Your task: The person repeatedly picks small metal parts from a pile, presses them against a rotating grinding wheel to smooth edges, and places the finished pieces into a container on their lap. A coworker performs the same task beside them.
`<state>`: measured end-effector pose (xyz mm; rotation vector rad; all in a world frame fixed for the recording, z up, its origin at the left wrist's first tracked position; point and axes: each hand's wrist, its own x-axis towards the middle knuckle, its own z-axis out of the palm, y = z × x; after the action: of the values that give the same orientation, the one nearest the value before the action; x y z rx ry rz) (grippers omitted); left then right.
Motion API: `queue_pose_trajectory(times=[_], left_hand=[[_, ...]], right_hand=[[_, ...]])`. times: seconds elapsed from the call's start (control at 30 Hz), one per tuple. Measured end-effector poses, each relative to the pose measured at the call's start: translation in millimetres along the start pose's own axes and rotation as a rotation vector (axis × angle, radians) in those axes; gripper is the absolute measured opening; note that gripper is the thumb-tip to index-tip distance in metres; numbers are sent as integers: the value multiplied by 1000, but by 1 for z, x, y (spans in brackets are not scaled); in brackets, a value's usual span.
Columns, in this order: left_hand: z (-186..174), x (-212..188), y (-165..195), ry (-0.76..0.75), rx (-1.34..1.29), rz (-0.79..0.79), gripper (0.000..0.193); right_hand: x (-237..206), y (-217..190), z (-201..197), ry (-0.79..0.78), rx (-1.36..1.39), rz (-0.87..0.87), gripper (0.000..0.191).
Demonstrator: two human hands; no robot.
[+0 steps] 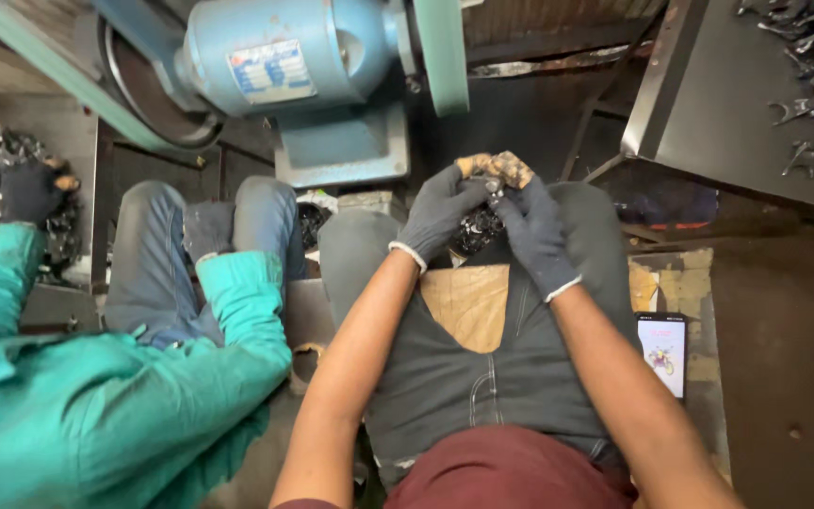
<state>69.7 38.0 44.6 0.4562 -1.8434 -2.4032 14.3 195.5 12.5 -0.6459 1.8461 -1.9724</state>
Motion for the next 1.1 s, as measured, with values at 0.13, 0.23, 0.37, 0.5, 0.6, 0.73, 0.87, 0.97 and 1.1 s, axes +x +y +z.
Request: queue_pose_trajectory(times=[0.13,0.23,0.37,0.5,0.6,0.73,0.87,0.97,1.1], left_hand=[[-6,-1,0,87,464,122,51],[-5,1,-4,85,532,227,49],[-7,-1,-5,73,641,454,42],[-14,-3,-1,66,636,207,43],[-17,2,-1,72,577,160,50],[-15,8,-4,27,392,171,51],[-12,9,-2,-14,284,113,37],[-13,7,3,92,508,46,29],[-17,11,4,277,602,184,28]], right_hand=[[2,15,-3,29,135,-72,54],[0,33,-7,159,61,-36,44],[-5,57,-20,167,-517,-102,18],[-7,73,-27,138,-844,-249,24],[-7,77,-27,131,-917,-382,19],[-6,71,-26,134,-961,-452,18],[2,56,-23,123,-932,-431,21],[17,46,-23,17,-718,-338,21],[46,41,-17,-101,-549,-217,23]])
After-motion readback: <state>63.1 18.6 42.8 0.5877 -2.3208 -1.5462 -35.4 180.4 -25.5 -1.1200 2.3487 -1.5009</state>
